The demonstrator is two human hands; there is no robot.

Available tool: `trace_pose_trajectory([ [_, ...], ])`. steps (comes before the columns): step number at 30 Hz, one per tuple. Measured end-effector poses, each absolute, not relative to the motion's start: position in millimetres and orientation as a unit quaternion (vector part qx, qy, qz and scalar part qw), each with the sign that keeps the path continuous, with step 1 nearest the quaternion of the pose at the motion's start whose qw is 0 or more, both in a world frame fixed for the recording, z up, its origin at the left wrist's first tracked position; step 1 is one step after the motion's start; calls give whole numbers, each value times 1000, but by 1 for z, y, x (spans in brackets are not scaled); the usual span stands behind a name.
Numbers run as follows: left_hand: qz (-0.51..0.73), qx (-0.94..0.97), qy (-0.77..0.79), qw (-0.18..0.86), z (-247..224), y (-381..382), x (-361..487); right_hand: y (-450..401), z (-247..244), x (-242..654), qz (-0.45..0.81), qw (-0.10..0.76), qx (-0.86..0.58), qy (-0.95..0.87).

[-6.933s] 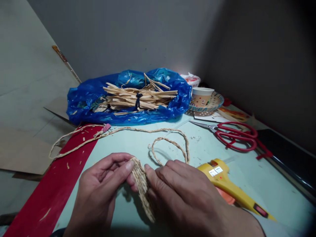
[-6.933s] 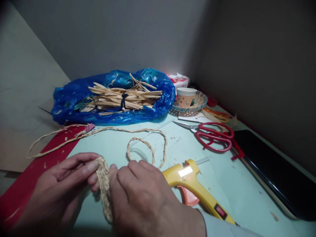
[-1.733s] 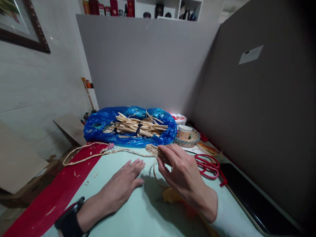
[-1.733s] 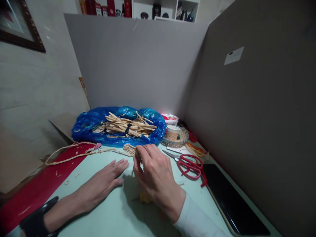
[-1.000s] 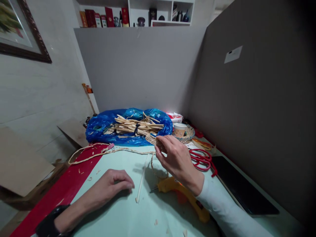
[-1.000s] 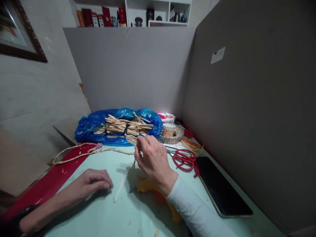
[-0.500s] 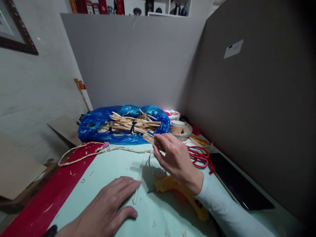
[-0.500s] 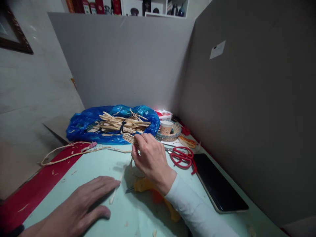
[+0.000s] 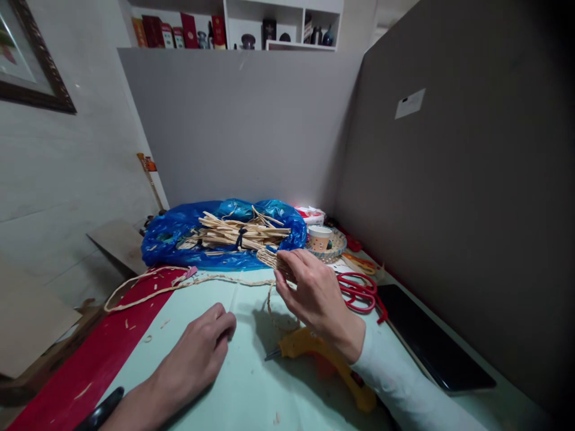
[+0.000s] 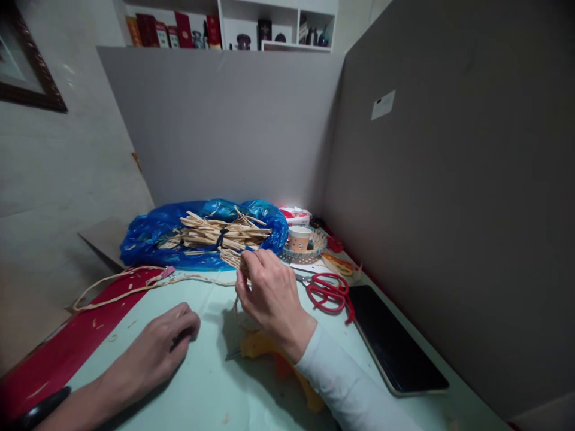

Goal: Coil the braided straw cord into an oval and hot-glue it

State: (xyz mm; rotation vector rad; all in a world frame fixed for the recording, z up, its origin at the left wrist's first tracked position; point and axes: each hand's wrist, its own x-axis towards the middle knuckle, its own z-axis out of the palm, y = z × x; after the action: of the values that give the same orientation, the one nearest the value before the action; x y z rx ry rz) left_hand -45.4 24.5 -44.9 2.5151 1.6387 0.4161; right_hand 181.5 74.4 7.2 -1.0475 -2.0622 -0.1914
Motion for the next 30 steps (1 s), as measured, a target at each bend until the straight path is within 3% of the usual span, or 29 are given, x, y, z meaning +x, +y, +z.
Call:
trace_pose_trajectory([
  [14,14,749,661,37,-39,69,-48,74,3,179,-76,397,-402,-821],
  [23,116,760,636,66,-30,98,-81,71,5,179,-81,406,-395,-820],
  [30,197,728,634,172,-34,109,-87,72,4,180,-71,419,-390,-817],
])
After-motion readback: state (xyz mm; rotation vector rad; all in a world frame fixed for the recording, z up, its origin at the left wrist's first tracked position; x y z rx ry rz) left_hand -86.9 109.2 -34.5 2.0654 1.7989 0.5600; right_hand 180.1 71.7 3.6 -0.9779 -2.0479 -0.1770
